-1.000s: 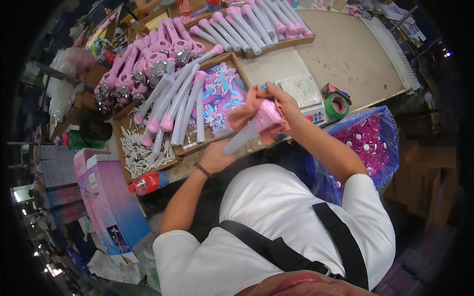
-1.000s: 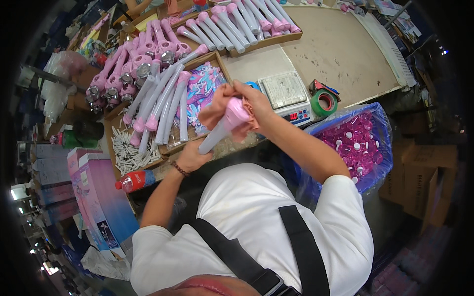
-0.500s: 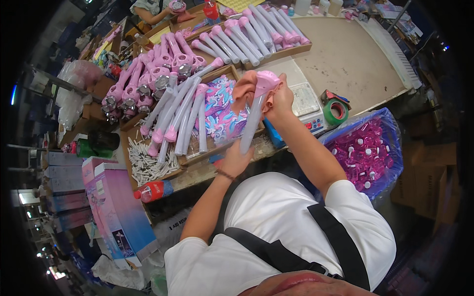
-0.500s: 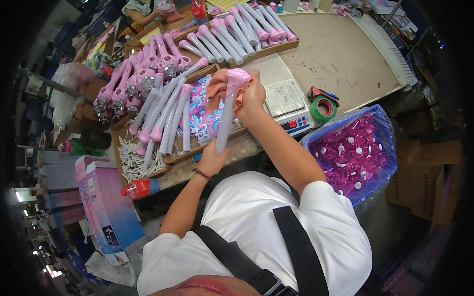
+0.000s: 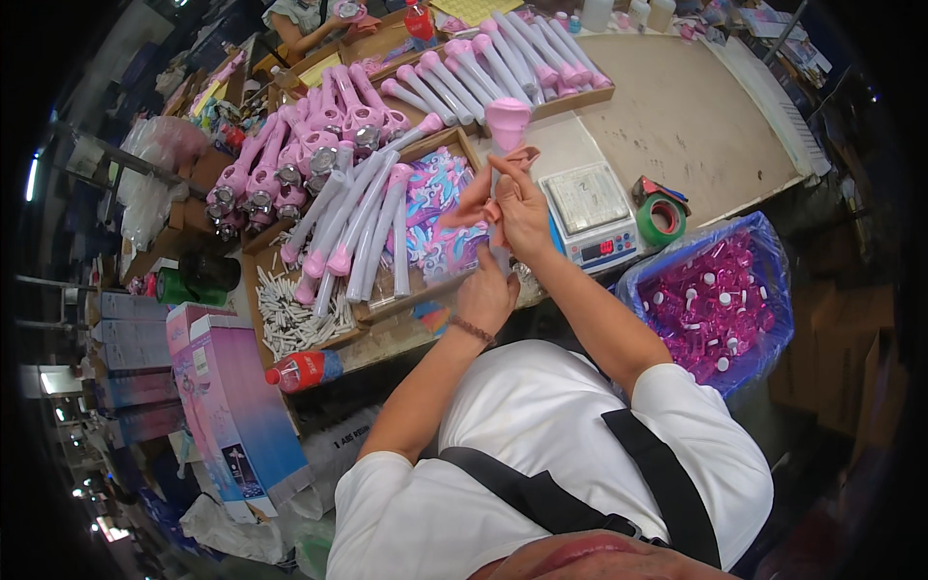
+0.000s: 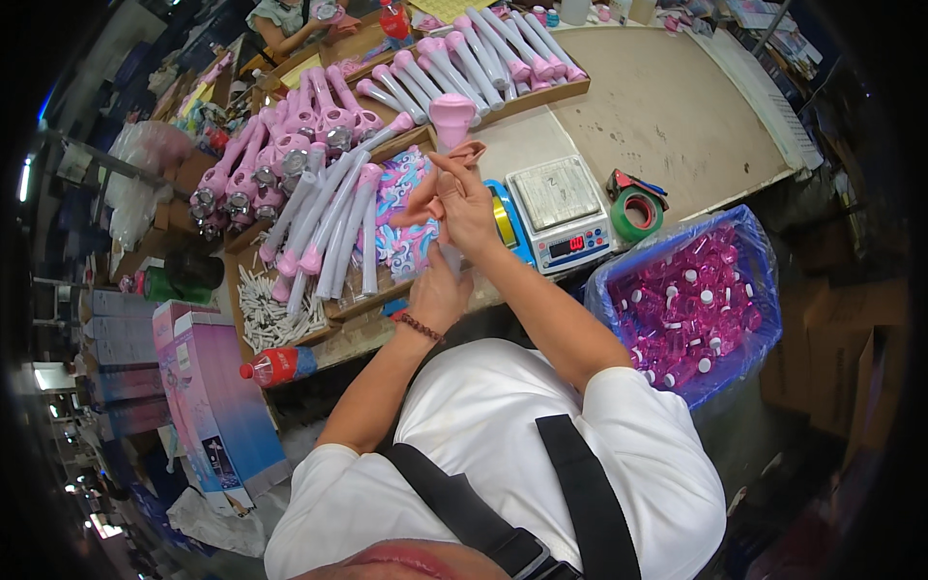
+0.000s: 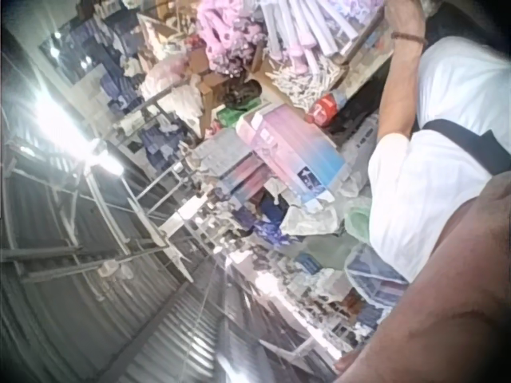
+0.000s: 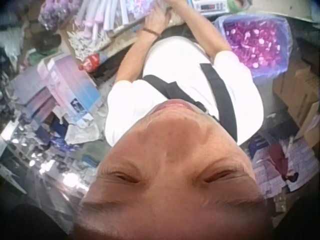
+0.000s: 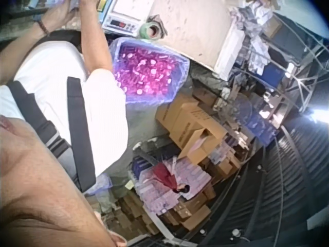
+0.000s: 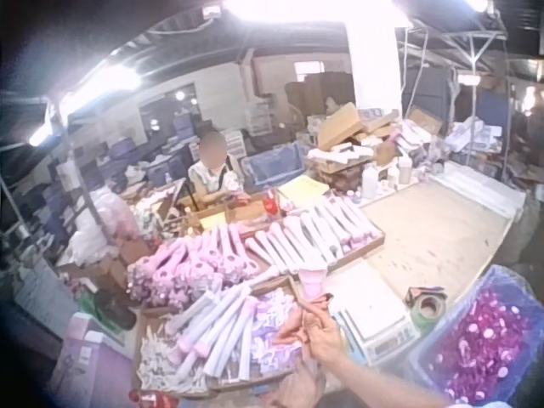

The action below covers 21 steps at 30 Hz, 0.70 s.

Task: The person repeatedly picks pink bubble wands and clear plastic sleeves from a table, inserts each wand into a sleeve, and places the assembled units into a cardboard box. The person also briefly handles a red bottle and a pink cloth during the process.

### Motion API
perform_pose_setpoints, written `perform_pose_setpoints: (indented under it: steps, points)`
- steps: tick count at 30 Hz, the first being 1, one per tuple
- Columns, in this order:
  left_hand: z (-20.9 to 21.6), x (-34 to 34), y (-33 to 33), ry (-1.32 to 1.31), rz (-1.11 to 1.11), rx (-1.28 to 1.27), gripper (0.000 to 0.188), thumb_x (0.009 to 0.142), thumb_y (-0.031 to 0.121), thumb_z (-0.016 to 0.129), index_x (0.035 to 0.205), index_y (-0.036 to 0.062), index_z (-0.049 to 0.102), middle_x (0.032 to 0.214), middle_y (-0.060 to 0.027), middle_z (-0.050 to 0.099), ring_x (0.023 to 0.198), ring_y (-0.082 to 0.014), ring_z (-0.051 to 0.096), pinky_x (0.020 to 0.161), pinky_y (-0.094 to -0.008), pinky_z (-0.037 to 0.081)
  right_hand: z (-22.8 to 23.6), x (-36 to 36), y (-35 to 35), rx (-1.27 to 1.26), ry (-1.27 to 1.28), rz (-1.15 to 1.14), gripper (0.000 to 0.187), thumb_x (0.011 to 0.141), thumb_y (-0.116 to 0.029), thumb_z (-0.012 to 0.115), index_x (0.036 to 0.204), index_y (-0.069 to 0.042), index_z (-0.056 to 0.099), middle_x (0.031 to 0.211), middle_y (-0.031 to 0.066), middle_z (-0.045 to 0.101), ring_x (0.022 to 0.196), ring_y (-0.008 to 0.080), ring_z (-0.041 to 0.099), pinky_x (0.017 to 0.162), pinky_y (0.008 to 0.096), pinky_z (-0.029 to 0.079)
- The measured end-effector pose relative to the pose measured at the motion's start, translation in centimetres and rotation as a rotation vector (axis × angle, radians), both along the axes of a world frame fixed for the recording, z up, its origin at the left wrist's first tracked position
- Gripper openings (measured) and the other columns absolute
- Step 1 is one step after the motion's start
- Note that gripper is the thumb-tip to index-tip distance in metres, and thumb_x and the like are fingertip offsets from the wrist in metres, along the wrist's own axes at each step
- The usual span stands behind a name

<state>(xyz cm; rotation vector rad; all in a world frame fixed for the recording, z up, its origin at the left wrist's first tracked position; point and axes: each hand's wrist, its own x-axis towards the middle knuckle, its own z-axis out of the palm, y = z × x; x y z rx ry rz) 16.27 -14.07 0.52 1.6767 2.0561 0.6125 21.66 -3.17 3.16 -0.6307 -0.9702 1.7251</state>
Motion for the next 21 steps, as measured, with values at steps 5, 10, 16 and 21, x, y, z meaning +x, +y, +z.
perform_pose_setpoints:
  steps: [5, 10, 16, 21]
  points:
    - [5.4, -2.8, -0.2, 0.013, -0.201, 0.16, 0.037, 0.081, 0.025, 0.061, 0.109, 0.0011, 0.055, 0.081, -0.0183, 0.065, 0.07, -0.0399, 0.062, 0.061, -0.0454, 0.051, -0.6, 2.0, 1.0, -0.098, 0.071, 0.205, 0.032, 0.092, -0.033, 0.055, 0.105, -0.003, 0.056, 0.069, -0.0046, 0.046, 0.057, 0.0032, 0.046, 0.051, 0.0171, 0.04]
    - [7.5, -9.9, 5.8, -0.998, -0.034, 0.313, 0.042, 0.091, 0.034, 0.057, 0.112, -0.0035, 0.056, 0.109, -0.0151, 0.062, 0.091, -0.0216, 0.062, 0.081, -0.0319, 0.048, -0.5, 2.6, 0.0, -0.174, 0.049, 0.42, 0.037, 0.087, -0.042, 0.059, 0.098, -0.007, 0.054, 0.066, -0.0038, 0.044, 0.048, 0.0032, 0.041, 0.045, 0.0169, 0.036]
    - [3.9, -9.0, 9.5, -1.691, -0.118, 0.326, 0.045, 0.089, 0.039, 0.058, 0.105, -0.0026, 0.055, 0.106, -0.0194, 0.061, 0.092, -0.0268, 0.062, 0.085, -0.0392, 0.05, -0.5, 4.0, 0.3, -0.123, 0.087, 0.605, 0.026, 0.092, -0.031, 0.056, 0.093, -0.006, 0.057, 0.062, -0.0029, 0.046, 0.047, 0.0034, 0.041, 0.043, 0.0187, 0.035]
    - [6.3, -11.5, 12.0, -1.552, 0.493, 0.59, 0.043, 0.084, 0.044, 0.063, 0.083, 0.0018, 0.051, 0.07, -0.0095, 0.055, 0.066, -0.0243, 0.059, 0.071, -0.043, 0.053, -1.6, 11.0, -1.0, -0.046, -0.308, 0.79, 0.016, 0.092, -0.014, 0.052, 0.092, -0.003, 0.064, 0.058, -0.0001, 0.049, 0.047, 0.0054, 0.044, 0.043, 0.0204, 0.036]
